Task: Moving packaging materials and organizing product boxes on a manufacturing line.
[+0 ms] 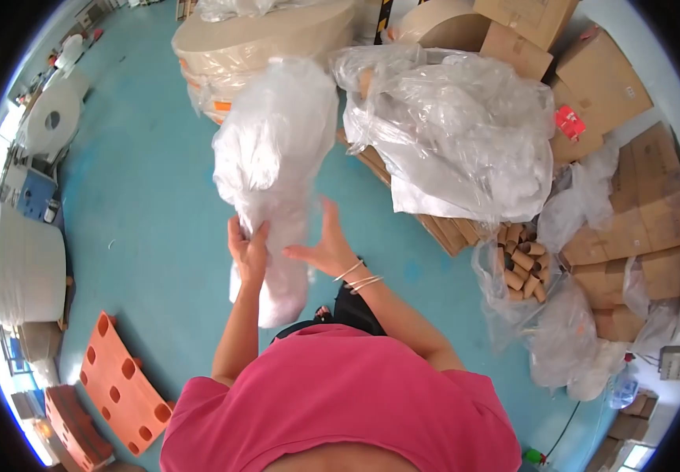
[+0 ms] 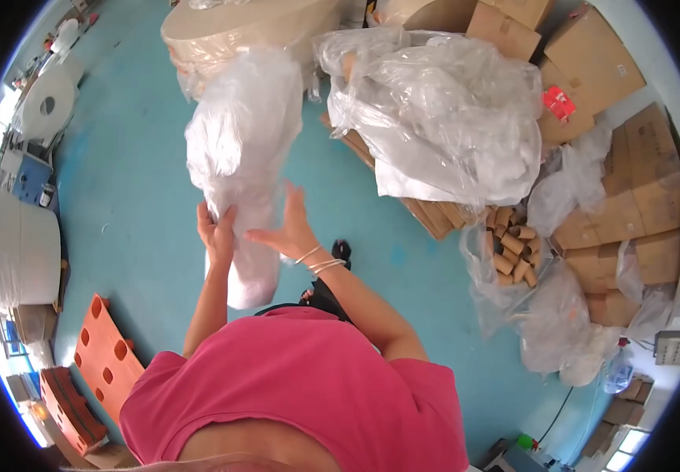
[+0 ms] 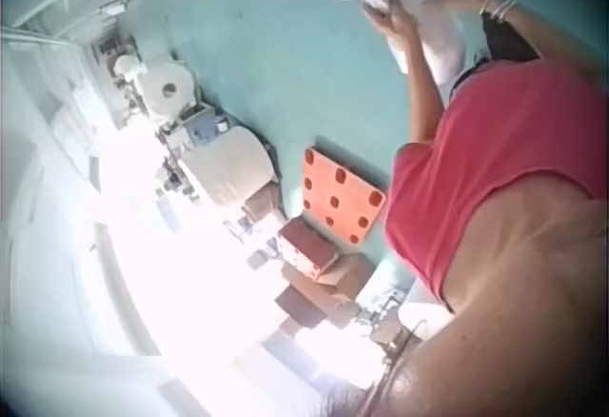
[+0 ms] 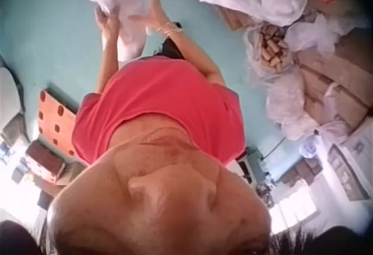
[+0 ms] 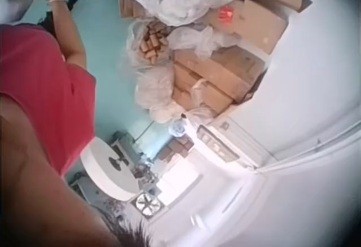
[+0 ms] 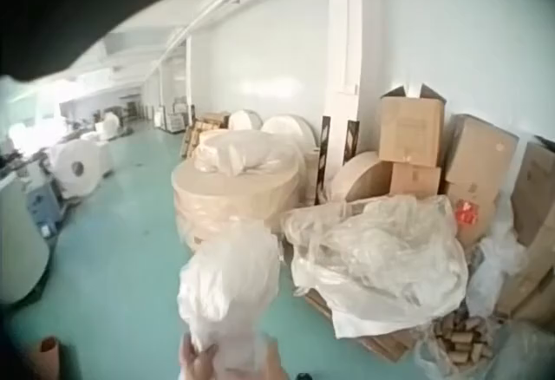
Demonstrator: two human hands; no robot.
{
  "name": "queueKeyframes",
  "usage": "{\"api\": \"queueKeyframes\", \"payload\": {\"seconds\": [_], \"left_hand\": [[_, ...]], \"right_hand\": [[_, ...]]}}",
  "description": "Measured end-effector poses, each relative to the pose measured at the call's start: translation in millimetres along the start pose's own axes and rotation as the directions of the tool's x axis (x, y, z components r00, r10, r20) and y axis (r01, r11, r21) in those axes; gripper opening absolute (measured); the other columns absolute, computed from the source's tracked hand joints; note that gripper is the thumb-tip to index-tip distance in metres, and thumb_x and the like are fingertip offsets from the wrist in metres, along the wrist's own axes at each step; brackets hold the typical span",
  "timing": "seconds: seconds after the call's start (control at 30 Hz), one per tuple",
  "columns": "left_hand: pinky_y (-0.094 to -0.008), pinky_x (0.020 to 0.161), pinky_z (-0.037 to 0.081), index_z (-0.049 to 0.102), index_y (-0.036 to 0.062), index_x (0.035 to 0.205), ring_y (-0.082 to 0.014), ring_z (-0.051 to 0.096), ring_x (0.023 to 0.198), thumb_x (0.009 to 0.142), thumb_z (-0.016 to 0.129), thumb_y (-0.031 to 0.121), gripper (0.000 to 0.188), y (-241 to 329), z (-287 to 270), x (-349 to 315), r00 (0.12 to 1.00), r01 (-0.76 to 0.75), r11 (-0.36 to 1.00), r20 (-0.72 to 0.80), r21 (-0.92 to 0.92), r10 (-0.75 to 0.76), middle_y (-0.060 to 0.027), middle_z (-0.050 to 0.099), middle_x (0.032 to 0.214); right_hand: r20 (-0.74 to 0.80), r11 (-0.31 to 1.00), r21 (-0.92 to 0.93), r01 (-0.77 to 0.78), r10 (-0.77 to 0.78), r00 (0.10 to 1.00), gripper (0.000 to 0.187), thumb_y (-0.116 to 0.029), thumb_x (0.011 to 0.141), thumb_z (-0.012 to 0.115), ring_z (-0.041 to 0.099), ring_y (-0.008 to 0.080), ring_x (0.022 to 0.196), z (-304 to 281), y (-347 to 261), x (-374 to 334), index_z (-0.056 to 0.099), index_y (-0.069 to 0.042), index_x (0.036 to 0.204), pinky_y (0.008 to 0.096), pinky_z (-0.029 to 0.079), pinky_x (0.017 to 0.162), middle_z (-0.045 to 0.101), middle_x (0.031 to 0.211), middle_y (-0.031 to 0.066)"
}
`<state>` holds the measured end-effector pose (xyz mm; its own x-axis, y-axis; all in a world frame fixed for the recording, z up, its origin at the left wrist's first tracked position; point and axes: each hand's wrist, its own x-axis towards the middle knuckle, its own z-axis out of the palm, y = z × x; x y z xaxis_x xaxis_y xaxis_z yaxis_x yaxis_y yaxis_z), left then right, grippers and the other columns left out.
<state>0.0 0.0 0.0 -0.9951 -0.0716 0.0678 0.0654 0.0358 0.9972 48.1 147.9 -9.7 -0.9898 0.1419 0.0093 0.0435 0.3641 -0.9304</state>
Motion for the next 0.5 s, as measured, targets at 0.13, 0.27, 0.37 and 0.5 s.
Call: {"api": "queueKeyframes", "payload": {"seconds": [0.13,0.27,0.37,0.5], "left_hand": [[-0.0233,0.069,0.039,0.045,0.0029,0.095,-0.0108,0.048,0.074,0.070,0.055,-0.001,0.027,25.6,10.3,10.8,0.960,0.247,0.886,0.221,-0.392,-0.170,-0.0031,0.053,0.086],[-0.0230,0.069,0.040,0.044,0.0039,0.093,-0.0106,0.048,0.078,0.069,0.054,-0.004,0.028,32.8,156.1,163.0,0.956,0.129,0.847,0.291,-0.515,0.031,-0.0041,0.052,0.088],[-0.0230,0.069,0.040,0.043,0.0032,0.094,-0.0107,0.048,0.081,0.068,0.054,-0.005,0.030,59.2,194.5,198.5,0.953,0.070,0.904,0.296,-0.421,0.064,-0.0045,0.051,0.088],[-0.0230,0.074,0.038,0.040,-0.0007,0.112,-0.0118,0.046,0.085,0.070,0.058,0.003,0.046,78.4,256.2,262.6,0.876,-0.045,0.978,0.462,-0.204,0.136,-0.0057,0.048,0.095]], "right_hand": [[-0.114,0.992,0.117,0.042,-0.029,0.993,0.119,-0.034,0.051,0.078,0.016,0.0320,0.123,13.7,-37.3,9.6,-0.004,0.006,0.127,0.0401,0.019,0.099,0.012,0.130,0.0241],[-0.214,0.948,0.119,0.297,-0.267,0.939,0.117,-0.026,0.047,0.079,0.022,0.0364,0.119,-103.3,-0.3,209.4,-0.001,0.003,0.128,0.0407,0.023,0.098,0.021,0.127,0.0264],[-0.235,0.958,0.208,0.198,-0.148,0.961,0.112,-0.020,0.050,0.077,0.026,0.0299,0.118,-137.6,0.0,247.9,0.001,0.001,0.129,0.0388,0.027,0.096,0.023,0.127,0.0225],[-0.349,0.860,0.470,0.199,-0.026,0.937,0.099,-0.010,0.055,0.075,0.035,0.0233,0.112,-193.6,5.3,302.6,0.010,-0.005,0.130,0.0339,0.033,0.092,0.028,0.126,0.0154]]}}
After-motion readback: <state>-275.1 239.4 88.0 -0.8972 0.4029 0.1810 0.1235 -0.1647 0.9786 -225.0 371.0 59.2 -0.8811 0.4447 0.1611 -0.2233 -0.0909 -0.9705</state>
